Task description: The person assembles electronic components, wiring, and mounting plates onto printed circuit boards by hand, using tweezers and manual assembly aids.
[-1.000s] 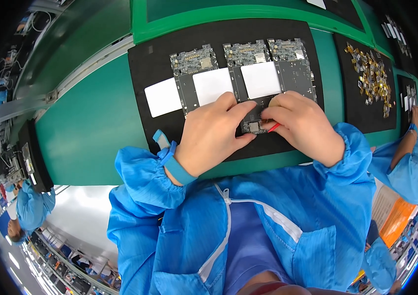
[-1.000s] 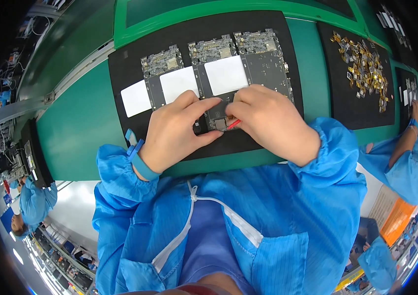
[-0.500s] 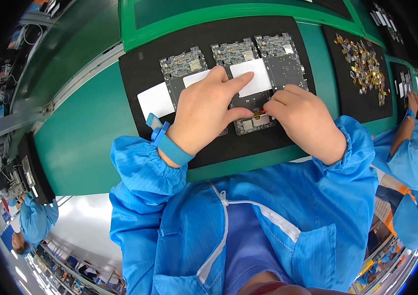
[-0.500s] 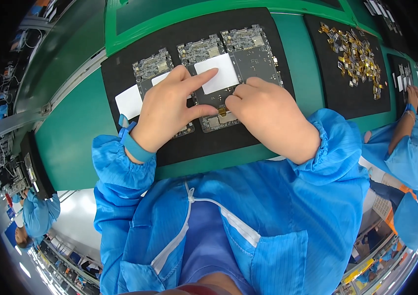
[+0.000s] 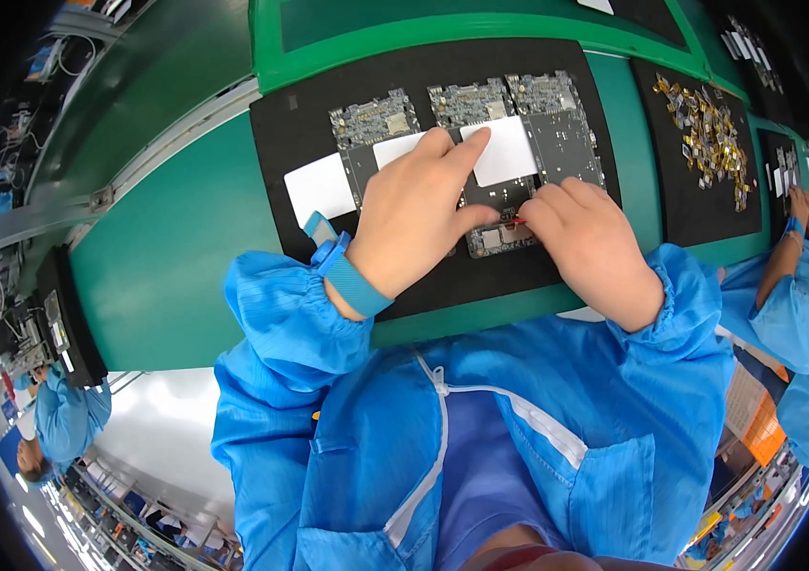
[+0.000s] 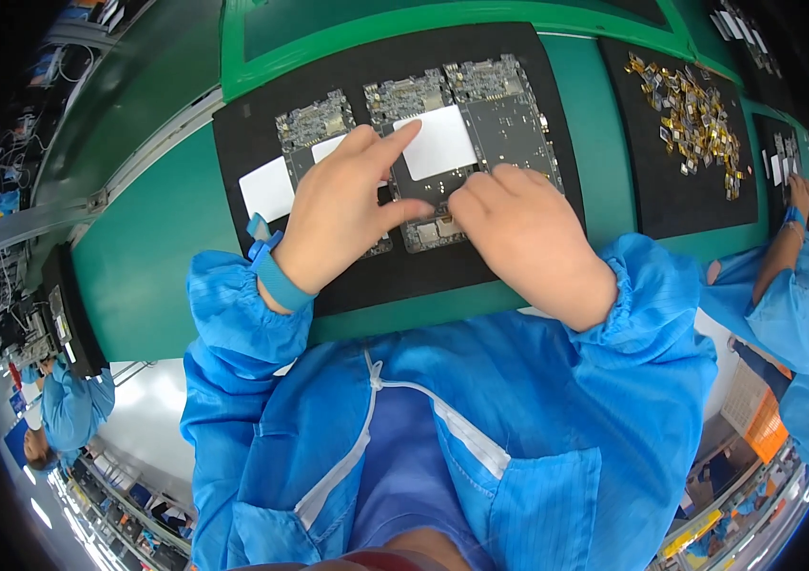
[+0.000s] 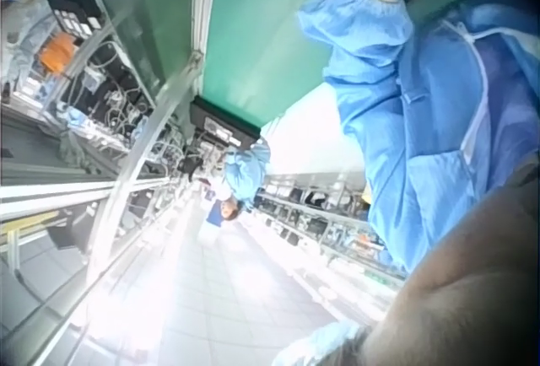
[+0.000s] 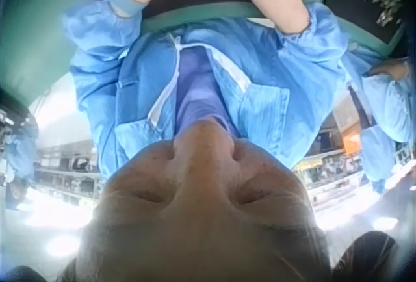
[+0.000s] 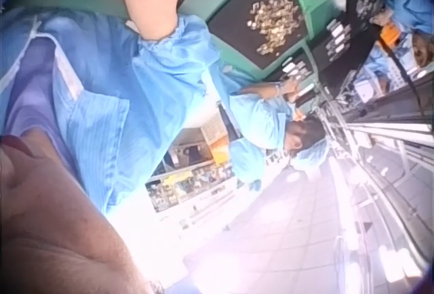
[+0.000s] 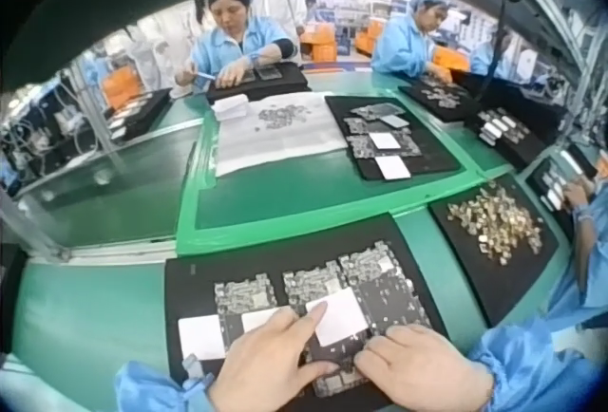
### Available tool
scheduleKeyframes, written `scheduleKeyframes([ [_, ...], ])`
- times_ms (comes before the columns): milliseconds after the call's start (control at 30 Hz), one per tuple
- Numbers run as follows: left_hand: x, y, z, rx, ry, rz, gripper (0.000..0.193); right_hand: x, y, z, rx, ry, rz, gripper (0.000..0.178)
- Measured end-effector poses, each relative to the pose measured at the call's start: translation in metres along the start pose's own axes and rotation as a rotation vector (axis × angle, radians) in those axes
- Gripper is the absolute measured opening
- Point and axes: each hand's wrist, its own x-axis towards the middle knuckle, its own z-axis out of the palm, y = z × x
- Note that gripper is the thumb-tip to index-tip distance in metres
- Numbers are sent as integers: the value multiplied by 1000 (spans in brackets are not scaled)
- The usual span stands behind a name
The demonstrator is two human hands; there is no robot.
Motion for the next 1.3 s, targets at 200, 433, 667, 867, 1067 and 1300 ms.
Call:
scheduleKeyframes([
  [200,-20,4,-26,-655,-143,-204,88,8,-5,-3,1003,69,408,19],
  [433,-43,-5,-34,-1300,-219,-340,78,49,-25,6,659,244,110,36],
  [667,-61,-12,-44,-1743,-173,-434,74,61,-39,12,311,296,-47,26],
  [867,-70,-8,-47,-1723,-154,-334,56,66,-35,5,776,110,122,13],
  [1067,-71,-18,-41,-980,85,-339,27,73,-34,7,1195,-190,403,12],
  [1300,-75,-22,-27,-896,150,-368,31,75,-33,14,1020,-189,358,11],
])
